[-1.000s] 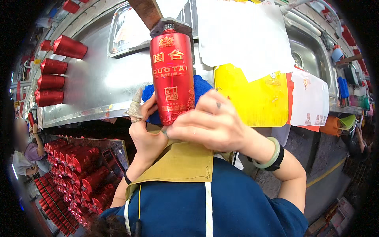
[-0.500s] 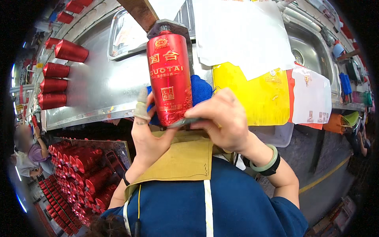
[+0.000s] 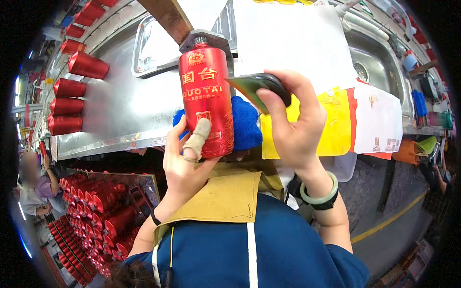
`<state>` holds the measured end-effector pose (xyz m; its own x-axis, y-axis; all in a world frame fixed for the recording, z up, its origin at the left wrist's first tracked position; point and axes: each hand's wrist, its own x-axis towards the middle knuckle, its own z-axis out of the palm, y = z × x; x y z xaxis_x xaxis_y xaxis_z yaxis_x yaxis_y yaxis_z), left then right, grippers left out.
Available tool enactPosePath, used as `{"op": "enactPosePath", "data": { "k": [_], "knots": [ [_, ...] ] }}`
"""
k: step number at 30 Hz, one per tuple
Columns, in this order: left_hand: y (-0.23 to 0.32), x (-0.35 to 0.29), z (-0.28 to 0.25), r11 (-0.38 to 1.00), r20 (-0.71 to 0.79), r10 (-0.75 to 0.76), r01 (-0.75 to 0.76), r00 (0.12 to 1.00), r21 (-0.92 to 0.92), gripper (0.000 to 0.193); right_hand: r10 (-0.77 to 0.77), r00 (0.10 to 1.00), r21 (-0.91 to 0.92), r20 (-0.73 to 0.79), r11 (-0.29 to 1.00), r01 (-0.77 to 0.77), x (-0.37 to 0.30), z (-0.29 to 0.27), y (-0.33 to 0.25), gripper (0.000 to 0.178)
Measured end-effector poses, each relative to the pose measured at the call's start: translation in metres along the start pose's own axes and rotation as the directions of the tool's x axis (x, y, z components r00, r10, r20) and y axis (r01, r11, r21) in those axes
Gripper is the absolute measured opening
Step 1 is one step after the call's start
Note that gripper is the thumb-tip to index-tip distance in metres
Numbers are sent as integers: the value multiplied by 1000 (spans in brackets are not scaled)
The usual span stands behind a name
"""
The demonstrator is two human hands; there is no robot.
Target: Applying decorative labels and authenticity stickers to red liquor bottles on a production line.
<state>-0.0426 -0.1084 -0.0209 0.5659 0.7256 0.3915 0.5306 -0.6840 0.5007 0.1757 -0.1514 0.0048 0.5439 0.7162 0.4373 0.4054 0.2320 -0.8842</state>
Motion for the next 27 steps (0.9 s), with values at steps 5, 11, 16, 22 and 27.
{"op": "enactPosePath", "data": {
  "k": [5,11,16,22,27],
  "knots": [
    [-7,3,-1,998,-92,34,-38,995,-42,81,-380,896,-306,231,846,437,39,19,10,26],
    [-19,1,2,987,-58,-88,79,994,-141,80,-454,742,-12,493,849,528,23,18,3,26],
    [-13,7,-3,965,-51,-134,119,990,-232,80,-546,777,-427,314,650,629,82,26,24,21],
    [-7,-1,4,919,-166,-201,127,966,-373,85,-490,583,-184,648,642,745,55,48,-21,27],
    [-11,2,-3,949,-155,-159,108,975,-295,78,-579,599,-431,553,416,801,116,53,-5,21]
  ]
}}
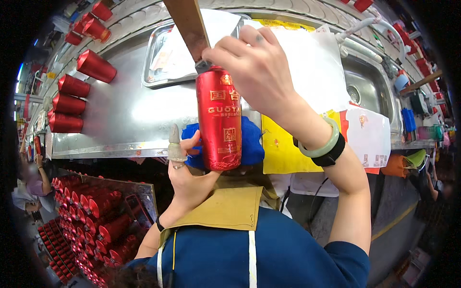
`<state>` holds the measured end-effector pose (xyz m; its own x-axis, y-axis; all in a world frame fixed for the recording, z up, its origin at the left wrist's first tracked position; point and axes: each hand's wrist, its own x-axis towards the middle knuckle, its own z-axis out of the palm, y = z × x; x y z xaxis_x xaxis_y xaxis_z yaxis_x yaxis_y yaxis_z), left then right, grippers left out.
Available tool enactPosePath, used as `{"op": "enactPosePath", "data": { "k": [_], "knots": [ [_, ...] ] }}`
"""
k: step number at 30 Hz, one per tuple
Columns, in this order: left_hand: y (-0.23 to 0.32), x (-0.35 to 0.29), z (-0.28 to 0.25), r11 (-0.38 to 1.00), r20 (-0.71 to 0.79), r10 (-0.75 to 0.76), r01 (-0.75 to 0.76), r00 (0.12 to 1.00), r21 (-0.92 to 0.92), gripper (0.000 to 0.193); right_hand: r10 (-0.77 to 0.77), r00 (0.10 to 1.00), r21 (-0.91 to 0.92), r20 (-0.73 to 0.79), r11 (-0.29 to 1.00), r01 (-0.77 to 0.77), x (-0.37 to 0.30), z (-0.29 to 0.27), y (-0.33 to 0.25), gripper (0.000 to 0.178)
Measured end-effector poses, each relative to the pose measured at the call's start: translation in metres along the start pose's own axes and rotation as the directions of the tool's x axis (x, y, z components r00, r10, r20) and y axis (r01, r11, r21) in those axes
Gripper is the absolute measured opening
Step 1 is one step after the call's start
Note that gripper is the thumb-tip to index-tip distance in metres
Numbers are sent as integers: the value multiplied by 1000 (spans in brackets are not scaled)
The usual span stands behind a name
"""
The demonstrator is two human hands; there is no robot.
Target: Applying decorative labels and authenticity stickers to red liquor bottles on a production line.
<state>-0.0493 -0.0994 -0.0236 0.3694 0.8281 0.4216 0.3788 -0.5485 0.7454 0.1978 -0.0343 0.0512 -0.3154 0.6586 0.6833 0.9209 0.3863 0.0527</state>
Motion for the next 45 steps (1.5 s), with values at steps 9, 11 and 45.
{"op": "enactPosePath", "data": {
  "k": [9,11,45],
  "knots": [
    [-11,0,-7,999,135,-41,41,990,-1,76,94,992,413,89,902,-123,-50,-1,-43,25],
    [-9,8,-12,991,187,-100,115,977,-70,84,221,973,240,-72,950,-199,-30,10,0,28],
    [6,77,0,951,243,177,-229,954,208,71,578,666,430,471,509,-746,-96,-15,-118,121]
  ]
}}
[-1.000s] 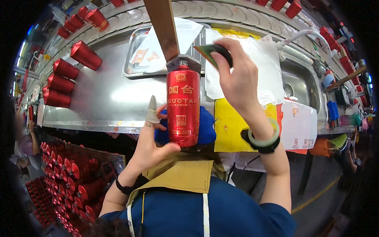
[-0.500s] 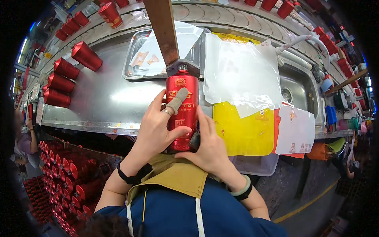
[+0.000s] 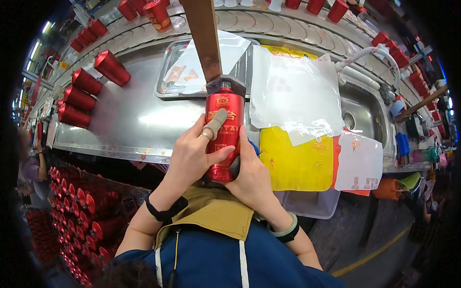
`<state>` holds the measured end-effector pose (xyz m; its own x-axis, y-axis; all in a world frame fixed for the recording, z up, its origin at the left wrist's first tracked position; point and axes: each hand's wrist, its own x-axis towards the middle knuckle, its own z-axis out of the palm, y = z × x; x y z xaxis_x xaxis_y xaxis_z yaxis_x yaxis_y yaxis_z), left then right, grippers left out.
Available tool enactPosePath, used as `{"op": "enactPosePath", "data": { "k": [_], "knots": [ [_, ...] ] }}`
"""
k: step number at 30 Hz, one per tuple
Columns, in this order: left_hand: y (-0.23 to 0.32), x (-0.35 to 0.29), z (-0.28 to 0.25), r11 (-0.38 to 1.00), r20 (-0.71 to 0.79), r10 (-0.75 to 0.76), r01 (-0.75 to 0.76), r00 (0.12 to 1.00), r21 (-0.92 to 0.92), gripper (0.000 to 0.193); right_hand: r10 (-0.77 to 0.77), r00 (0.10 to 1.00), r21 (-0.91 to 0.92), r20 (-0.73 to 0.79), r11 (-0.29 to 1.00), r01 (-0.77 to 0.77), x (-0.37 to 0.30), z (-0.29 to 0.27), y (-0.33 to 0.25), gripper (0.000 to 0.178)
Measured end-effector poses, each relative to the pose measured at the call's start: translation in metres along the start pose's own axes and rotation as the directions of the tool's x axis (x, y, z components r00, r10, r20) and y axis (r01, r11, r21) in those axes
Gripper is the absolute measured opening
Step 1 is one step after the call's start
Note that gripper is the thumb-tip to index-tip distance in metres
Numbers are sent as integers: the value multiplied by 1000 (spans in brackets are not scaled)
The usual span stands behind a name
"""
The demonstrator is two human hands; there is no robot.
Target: Applying decorative labels and authenticity stickers to red liquor bottles on a production line.
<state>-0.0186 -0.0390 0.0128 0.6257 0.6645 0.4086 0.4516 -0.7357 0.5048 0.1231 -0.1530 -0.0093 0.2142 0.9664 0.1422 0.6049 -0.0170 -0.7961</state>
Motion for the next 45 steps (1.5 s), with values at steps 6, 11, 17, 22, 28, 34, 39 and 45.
{"op": "enactPosePath", "data": {
  "k": [6,11,17,22,28,34,39,45],
  "knots": [
    [-29,-7,13,874,123,-345,366,931,-321,54,-60,998,268,30,962,50,7,-6,15,124],
    [-28,-11,28,583,-7,-405,252,914,-772,47,14,972,697,235,695,-178,-1,-33,21,131],
    [-3,-5,-14,289,-26,-424,108,905,-951,35,-126,946,756,298,636,-154,-7,-31,6,112],
    [-8,-60,-87,408,-161,-321,-17,933,-913,25,-195,848,760,493,570,-311,13,-1,-23,100],
    [13,-164,-198,597,-340,-654,185,675,-781,23,-192,774,738,603,503,-450,18,25,-58,86],
    [66,-312,-256,571,-640,-695,792,329,-213,16,-162,791,743,590,492,-453,17,57,-75,49],
    [70,-429,-227,13,-822,-569,1000,21,17,17,-120,781,674,612,596,-437,12,56,-82,42],
    [50,-513,-203,-373,-872,-452,928,-188,-6,20,-122,809,693,575,599,-402,13,55,-87,40]
  ]
}}
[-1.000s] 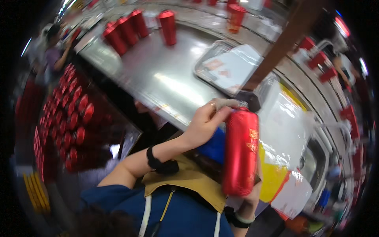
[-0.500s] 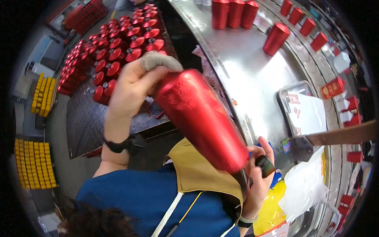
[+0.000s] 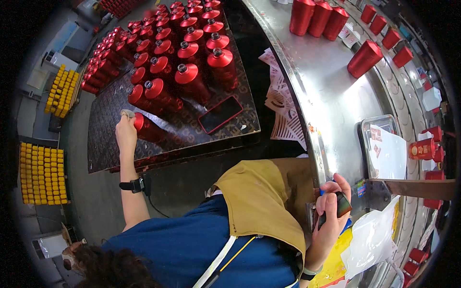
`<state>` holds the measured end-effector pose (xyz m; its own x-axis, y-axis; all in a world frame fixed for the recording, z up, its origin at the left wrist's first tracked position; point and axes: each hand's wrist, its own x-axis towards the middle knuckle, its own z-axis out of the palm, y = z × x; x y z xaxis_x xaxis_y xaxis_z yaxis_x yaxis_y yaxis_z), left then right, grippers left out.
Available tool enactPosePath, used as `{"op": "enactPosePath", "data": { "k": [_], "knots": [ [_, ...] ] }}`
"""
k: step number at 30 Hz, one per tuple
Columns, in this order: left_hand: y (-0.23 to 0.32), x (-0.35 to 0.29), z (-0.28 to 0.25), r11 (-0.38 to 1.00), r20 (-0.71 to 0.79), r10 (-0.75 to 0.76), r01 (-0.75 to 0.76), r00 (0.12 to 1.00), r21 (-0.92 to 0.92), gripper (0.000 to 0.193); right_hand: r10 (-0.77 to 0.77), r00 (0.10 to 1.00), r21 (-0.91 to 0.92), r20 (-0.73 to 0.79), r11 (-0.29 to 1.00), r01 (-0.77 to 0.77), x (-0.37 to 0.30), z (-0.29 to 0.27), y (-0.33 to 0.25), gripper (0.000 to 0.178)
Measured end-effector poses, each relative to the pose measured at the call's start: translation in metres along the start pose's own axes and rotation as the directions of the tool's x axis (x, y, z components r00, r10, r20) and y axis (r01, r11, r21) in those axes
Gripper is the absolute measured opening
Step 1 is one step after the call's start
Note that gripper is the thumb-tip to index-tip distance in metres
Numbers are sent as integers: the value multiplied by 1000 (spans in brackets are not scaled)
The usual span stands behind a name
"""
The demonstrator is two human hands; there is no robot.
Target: Applying decorative labels and authenticity stickers to red liquor bottles on a production line.
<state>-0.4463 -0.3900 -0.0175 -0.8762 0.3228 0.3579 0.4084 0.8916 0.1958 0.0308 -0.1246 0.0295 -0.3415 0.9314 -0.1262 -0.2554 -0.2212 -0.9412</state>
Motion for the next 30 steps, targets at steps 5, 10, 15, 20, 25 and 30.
{"op": "enactPosePath", "data": {
  "k": [5,10,15,20,25,30],
  "knots": [
    [-5,11,-20,992,103,-81,70,991,105,24,-26,999,-42,21,999,27,1,2,-4,40],
    [14,22,-37,963,129,-166,133,978,233,36,-28,999,-106,-30,994,24,-8,-8,-13,38],
    [68,20,-79,993,-45,-41,46,998,106,41,-15,999,-134,-47,991,8,-12,-11,-20,42],
    [225,53,-155,481,188,743,-318,642,-817,51,-118,978,-177,-175,980,86,-27,-38,-32,43],
    [346,146,-95,377,346,915,-135,206,-917,60,-182,926,-168,-330,977,132,-42,-67,-35,37],
    [483,211,56,429,7,723,-441,691,-788,97,-161,883,-240,-441,969,56,-44,-82,-28,11]
  ]
}}
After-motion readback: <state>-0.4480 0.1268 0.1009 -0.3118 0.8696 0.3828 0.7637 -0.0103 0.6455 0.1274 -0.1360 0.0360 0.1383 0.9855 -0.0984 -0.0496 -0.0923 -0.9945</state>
